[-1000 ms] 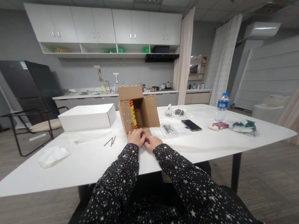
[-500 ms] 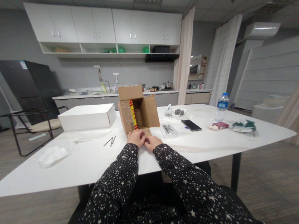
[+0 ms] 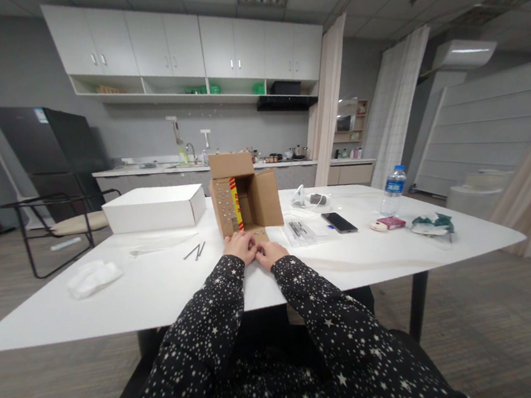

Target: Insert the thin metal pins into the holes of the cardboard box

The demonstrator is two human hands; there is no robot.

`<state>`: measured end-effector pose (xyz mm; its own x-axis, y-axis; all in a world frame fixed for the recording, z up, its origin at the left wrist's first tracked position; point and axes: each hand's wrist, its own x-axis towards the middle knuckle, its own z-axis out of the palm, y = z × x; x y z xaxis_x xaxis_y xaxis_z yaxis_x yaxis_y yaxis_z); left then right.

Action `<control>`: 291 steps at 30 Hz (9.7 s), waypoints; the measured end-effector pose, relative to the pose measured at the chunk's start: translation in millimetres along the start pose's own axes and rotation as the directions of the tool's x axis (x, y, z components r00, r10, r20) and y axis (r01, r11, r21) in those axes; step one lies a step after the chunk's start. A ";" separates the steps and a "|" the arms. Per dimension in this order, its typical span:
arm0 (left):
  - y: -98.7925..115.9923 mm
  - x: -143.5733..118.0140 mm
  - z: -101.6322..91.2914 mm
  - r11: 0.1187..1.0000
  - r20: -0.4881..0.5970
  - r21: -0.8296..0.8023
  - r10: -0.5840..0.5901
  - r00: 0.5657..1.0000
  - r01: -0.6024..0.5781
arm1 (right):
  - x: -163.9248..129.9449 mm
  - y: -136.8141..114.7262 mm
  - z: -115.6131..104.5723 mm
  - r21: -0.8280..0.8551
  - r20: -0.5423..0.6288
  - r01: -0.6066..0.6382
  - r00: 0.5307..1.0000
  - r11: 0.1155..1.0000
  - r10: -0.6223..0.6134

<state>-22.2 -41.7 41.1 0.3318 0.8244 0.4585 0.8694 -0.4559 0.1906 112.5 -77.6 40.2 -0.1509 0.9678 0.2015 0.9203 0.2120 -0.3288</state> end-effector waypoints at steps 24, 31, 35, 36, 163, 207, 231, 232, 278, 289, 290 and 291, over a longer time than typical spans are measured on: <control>-9.1 -1.7 1.7 0.999 0.070 -0.040 0.012 0.997 -0.010 | 1.2 -2.4 -0.4 -0.018 -0.001 -0.056 0.998 0.998 0.055; -10.6 -1.0 3.1 0.999 0.084 -0.043 0.015 0.996 -0.012 | -1.6 -3.1 -2.5 -0.011 -0.008 -0.053 0.999 0.999 0.052; -10.6 -1.0 2.7 1.000 0.092 -0.026 0.016 0.996 -0.013 | -1.7 -3.5 -2.3 -0.011 -0.013 -0.050 0.999 0.999 0.050; -10.3 -1.0 2.4 1.000 0.095 -0.022 0.017 0.995 -0.015 | -1.4 -3.5 -2.1 -0.011 -0.015 -0.047 0.999 0.999 0.047; -9.4 3.6 2.0 0.975 -0.081 -0.219 0.025 0.996 -0.042 | 5.0 3.6 5.2 0.008 -0.035 -0.032 0.999 0.999 0.032; -9.3 5.3 8.5 0.969 -0.022 -0.233 0.082 0.996 -0.085 | 5.2 7.2 7.3 0.005 -0.037 0.013 0.999 1.000 -0.013; -12.6 8.0 4.3 0.962 -0.239 -0.269 -0.013 0.971 -0.053 | 3.2 4.8 3.8 0.008 -0.049 0.003 0.999 1.000 -0.003; -13.5 8.3 4.4 0.959 -0.255 -0.278 -0.025 0.967 -0.049 | 2.8 4.7 3.5 0.010 -0.051 0.009 0.999 1.000 -0.008; -5.5 7.4 -2.0 0.993 -0.233 -0.012 -0.114 0.966 0.114 | 2.5 6.2 7.3 0.053 -0.065 0.006 0.998 0.999 -0.002; -0.6 5.0 -7.1 0.982 -0.231 0.053 -0.164 0.959 0.180 | 4.2 8.6 9.7 0.027 -0.077 0.012 0.997 1.000 -0.010; -1.0 5.2 -7.5 0.981 -0.227 0.063 -0.167 0.960 0.185 | 4.3 8.6 9.6 0.025 -0.076 0.011 0.997 1.000 -0.010; -1.5 5.3 -7.7 0.980 -0.219 0.068 -0.168 0.961 0.186 | 4.3 8.6 9.6 0.025 -0.077 0.011 0.997 1.000 -0.009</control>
<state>-24.6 -39.2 50.0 0.0928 0.7952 0.5992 0.9387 -0.2705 0.2136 116.3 -70.3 29.4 -0.1307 0.9525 0.2750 0.9093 0.2257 -0.3495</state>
